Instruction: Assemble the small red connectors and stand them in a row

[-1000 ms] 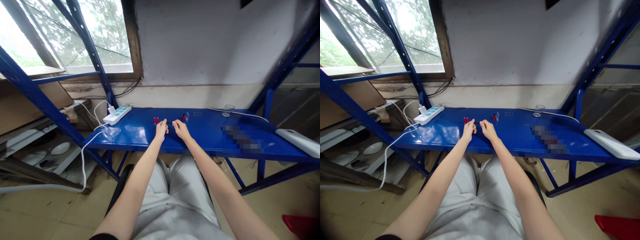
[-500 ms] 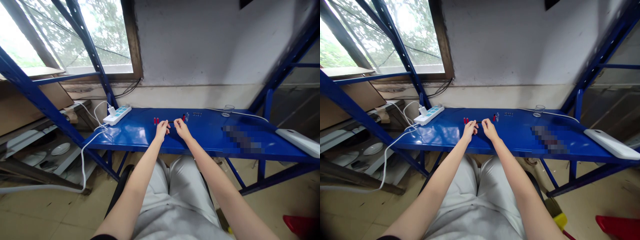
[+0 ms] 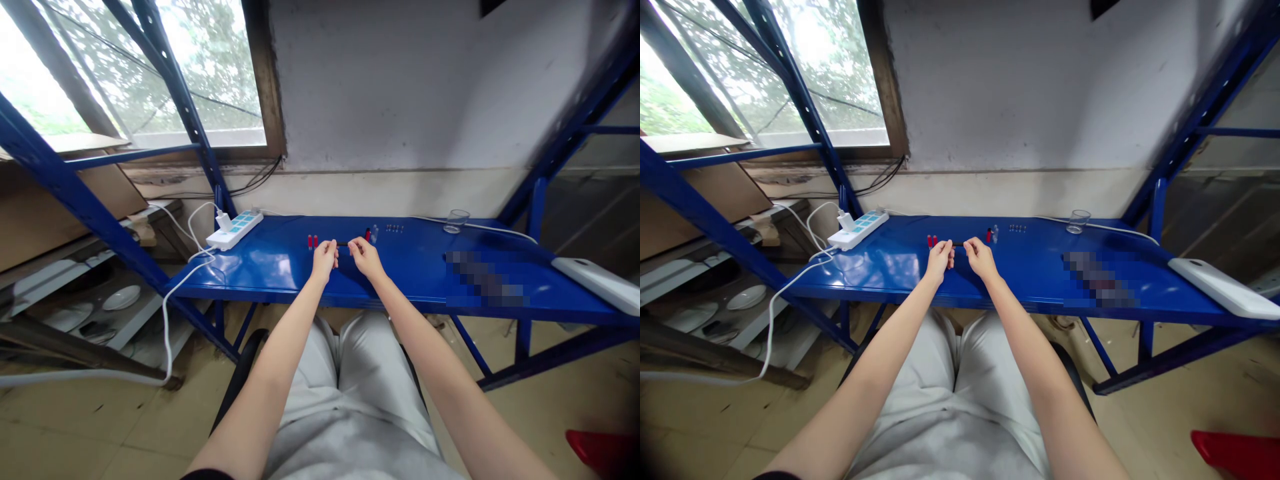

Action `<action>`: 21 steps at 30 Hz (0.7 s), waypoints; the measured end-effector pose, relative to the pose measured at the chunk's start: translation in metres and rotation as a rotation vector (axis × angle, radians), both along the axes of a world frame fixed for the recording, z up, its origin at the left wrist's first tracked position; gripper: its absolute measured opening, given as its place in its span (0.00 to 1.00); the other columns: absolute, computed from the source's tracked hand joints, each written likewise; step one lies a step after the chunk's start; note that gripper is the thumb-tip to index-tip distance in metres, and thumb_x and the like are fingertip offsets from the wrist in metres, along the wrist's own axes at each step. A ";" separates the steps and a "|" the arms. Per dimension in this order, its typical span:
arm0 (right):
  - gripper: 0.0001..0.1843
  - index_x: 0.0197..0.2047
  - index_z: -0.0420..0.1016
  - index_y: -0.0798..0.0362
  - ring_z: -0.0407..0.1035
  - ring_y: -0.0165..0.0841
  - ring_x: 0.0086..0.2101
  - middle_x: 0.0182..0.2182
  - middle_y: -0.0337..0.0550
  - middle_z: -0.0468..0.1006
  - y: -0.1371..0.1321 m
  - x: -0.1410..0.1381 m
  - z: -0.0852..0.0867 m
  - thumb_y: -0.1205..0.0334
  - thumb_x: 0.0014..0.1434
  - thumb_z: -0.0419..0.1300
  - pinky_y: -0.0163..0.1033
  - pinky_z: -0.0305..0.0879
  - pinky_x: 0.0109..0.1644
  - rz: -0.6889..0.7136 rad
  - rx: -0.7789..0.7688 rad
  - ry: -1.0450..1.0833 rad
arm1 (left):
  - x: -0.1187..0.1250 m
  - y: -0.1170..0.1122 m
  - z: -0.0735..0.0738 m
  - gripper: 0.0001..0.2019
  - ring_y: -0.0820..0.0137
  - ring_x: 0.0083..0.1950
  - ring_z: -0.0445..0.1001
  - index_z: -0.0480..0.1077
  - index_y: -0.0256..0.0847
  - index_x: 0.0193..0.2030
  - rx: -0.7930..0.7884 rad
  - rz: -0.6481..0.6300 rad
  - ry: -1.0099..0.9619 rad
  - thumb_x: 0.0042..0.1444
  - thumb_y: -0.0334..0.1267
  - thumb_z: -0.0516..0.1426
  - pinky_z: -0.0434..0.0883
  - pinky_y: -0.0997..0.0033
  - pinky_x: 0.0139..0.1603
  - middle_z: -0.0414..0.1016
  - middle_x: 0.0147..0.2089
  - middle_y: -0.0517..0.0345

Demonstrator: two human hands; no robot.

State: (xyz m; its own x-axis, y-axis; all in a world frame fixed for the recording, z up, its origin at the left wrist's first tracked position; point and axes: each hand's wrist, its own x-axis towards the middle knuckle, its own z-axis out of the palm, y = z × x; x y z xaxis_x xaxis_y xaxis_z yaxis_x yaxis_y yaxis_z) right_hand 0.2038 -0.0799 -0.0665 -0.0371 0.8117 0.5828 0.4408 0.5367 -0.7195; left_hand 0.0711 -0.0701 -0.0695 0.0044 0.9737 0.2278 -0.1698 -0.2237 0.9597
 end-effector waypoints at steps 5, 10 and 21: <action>0.17 0.29 0.64 0.52 0.60 0.28 0.21 0.21 0.37 0.66 0.000 -0.001 0.000 0.48 0.59 0.48 0.34 0.55 0.27 0.021 0.019 0.013 | 0.003 -0.002 0.001 0.15 0.83 0.12 0.57 0.56 0.39 0.24 -0.012 0.023 -0.021 0.55 0.46 0.51 0.52 0.80 0.13 0.56 0.18 0.68; 0.16 0.30 0.64 0.52 0.60 0.28 0.21 0.21 0.37 0.67 0.001 -0.002 -0.002 0.48 0.59 0.48 0.34 0.55 0.27 0.044 0.020 0.011 | 0.004 -0.001 0.004 0.15 0.83 0.12 0.54 0.55 0.40 0.24 -0.079 0.050 -0.061 0.55 0.46 0.51 0.51 0.79 0.13 0.53 0.17 0.70; 0.16 0.30 0.63 0.51 0.60 0.28 0.21 0.21 0.37 0.66 0.003 0.002 -0.003 0.47 0.59 0.48 0.34 0.55 0.27 0.022 0.018 0.064 | 0.001 -0.003 0.001 0.16 0.81 0.13 0.60 0.63 0.38 0.33 0.066 0.032 0.069 0.54 0.51 0.51 0.53 0.80 0.12 0.63 0.22 0.65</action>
State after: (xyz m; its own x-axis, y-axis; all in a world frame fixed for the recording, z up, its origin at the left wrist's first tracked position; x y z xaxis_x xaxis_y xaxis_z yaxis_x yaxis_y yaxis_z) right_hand 0.2059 -0.0770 -0.0692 -0.0168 0.8006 0.5990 0.3824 0.5587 -0.7360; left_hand 0.0720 -0.0731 -0.0684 -0.0081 0.9565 0.2917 -0.0955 -0.2911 0.9519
